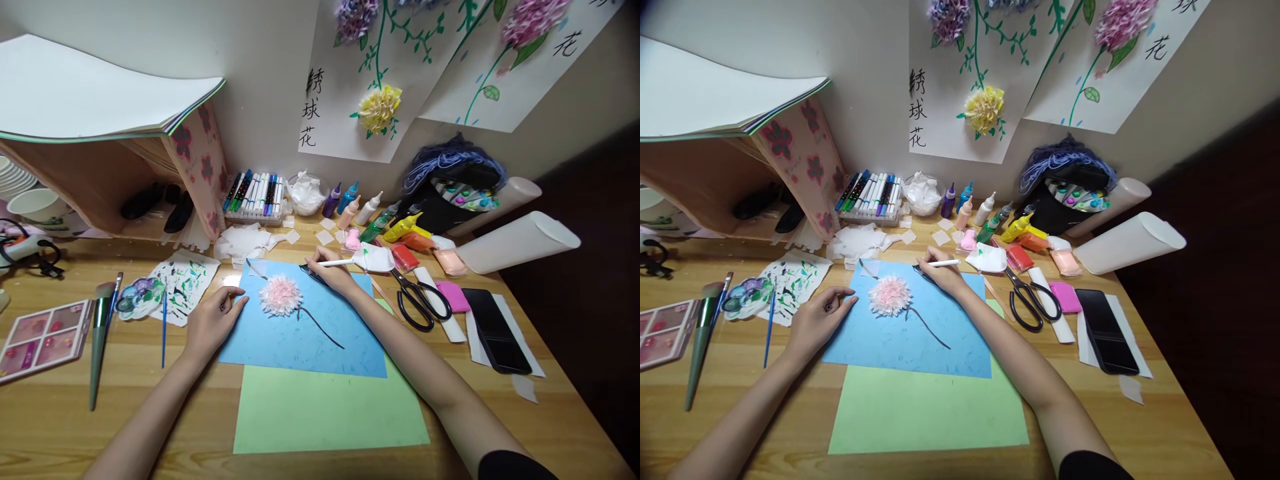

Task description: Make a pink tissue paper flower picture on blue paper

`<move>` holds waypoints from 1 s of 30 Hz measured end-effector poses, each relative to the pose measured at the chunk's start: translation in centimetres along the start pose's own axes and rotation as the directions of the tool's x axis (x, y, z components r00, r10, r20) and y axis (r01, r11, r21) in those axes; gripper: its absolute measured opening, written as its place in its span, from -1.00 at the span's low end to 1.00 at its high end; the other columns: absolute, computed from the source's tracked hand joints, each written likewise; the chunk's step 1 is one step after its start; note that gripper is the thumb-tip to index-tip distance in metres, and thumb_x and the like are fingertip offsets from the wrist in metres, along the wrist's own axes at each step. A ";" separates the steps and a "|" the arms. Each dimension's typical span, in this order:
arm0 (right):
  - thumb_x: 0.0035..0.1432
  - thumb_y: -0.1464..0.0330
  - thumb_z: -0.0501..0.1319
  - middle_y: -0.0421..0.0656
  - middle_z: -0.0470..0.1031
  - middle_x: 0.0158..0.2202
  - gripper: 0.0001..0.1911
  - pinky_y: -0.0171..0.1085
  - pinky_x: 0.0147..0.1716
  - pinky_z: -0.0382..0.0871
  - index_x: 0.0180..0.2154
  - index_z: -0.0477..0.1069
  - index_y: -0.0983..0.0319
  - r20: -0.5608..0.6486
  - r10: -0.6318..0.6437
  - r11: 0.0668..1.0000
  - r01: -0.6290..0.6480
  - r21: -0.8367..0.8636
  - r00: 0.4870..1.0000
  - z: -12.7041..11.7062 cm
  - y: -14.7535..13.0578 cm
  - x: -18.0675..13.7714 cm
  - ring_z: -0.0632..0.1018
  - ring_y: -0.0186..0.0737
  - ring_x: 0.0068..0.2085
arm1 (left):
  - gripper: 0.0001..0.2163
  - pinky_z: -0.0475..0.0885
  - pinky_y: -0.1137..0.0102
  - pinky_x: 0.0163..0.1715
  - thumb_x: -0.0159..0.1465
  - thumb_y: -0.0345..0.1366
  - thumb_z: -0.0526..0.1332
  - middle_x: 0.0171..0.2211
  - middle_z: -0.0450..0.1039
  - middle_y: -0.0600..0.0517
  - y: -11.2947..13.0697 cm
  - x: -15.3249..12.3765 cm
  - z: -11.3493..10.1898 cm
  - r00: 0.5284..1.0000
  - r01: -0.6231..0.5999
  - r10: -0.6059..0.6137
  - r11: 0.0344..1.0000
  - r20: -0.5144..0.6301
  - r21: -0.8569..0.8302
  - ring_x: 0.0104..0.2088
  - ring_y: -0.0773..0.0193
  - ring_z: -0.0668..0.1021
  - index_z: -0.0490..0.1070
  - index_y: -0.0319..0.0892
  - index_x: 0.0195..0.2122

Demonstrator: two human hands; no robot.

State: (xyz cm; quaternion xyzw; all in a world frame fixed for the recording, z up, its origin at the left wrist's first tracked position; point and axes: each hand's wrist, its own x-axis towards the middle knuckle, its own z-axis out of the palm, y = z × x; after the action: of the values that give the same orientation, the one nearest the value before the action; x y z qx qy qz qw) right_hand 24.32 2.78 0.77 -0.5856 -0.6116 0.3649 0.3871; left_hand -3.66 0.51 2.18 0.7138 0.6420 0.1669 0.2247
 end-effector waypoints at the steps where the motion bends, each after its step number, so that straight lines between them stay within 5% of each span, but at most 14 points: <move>1: 0.12 0.22 0.13 -0.27 0.40 -0.58 -0.74 -0.34 -0.48 0.16 -0.52 0.18 0.20 0.004 -0.001 1.000 0.001 0.003 1.000 0.0 0.0 0.0 0.39 -0.32 -0.50 | -0.72 0.20 0.48 -0.51 0.18 -0.01 0.10 -0.62 0.25 0.18 0.0 0.0 0.0 1.000 -0.001 0.001 1.000 -0.001 0.001 -0.53 0.35 0.41 0.43 -0.03 -0.23; 30: 0.12 0.27 0.11 -0.29 0.31 -0.60 -0.74 -0.34 -0.50 0.15 -0.54 0.11 0.18 0.014 -0.019 1.000 0.019 -0.023 1.000 -0.1 0.7 0.2 0.35 -0.32 -0.51 | -0.73 0.19 0.48 -0.51 0.17 -0.01 0.11 -0.60 0.28 0.18 0.1 0.1 0.0 1.000 0.005 -0.005 1.000 0.000 0.009 -0.51 0.35 0.42 0.43 0.00 -0.22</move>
State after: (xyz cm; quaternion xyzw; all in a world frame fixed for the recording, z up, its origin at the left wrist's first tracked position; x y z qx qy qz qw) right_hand 24.66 3.02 0.20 -0.5818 -0.6239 0.3580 0.3795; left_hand -3.63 0.57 2.25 0.7132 0.6444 0.1636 0.2220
